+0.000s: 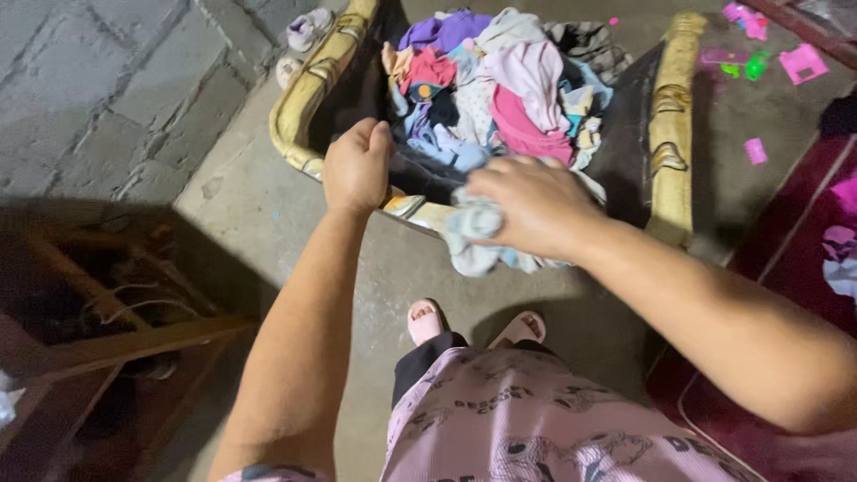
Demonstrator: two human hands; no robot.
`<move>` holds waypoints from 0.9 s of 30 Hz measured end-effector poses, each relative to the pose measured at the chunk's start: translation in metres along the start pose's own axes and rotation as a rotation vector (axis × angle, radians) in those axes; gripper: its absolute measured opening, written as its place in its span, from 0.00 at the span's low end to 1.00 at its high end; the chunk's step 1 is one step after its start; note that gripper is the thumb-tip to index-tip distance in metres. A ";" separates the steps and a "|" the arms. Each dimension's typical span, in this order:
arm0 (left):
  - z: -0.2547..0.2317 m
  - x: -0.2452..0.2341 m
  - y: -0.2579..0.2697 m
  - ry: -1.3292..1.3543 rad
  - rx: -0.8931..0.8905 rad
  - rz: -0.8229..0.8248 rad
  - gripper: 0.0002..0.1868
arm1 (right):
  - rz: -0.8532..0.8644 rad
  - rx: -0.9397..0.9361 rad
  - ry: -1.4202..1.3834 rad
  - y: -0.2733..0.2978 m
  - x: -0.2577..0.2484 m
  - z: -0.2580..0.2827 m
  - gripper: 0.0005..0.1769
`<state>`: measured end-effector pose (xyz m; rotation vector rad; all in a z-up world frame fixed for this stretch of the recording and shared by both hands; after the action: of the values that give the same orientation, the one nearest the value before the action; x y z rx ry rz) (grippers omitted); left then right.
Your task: The person wipes the top and sides of a wooden chair with a cloth, then moves to a wicker laundry basket and wipes its rim and sides. The person uses a cloth to clean the surfaces of both items.
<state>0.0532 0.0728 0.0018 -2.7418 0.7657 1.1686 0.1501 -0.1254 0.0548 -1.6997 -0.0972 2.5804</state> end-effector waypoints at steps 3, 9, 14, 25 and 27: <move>0.004 0.003 -0.002 -0.030 -0.066 0.009 0.21 | -0.042 0.053 -0.032 0.042 -0.013 -0.018 0.30; 0.002 0.004 -0.002 -0.085 -0.077 0.027 0.20 | -0.130 0.040 0.169 -0.001 0.001 0.021 0.14; 0.004 0.003 -0.004 0.007 -0.042 0.019 0.19 | -0.062 0.087 0.173 -0.049 0.003 0.044 0.22; -0.011 -0.003 0.004 -0.191 0.081 -0.147 0.18 | -0.230 0.216 0.038 0.201 -0.036 -0.130 0.16; -0.034 0.000 0.021 -0.367 0.141 -0.207 0.17 | -0.310 0.251 0.018 0.209 -0.049 -0.143 0.18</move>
<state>0.0662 0.0458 0.0285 -2.3275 0.4858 1.4472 0.2990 -0.3337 0.0265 -1.4869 -0.0308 2.2469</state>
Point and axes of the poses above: each hand's wrist, its own y-axis away from the middle knuckle, its own x-axis out of the palm, z = x × y, the point moved 9 cm from there along -y, towards the middle knuckle, and after that the axes turned 13 degrees about -x, right-handed, at the moved point
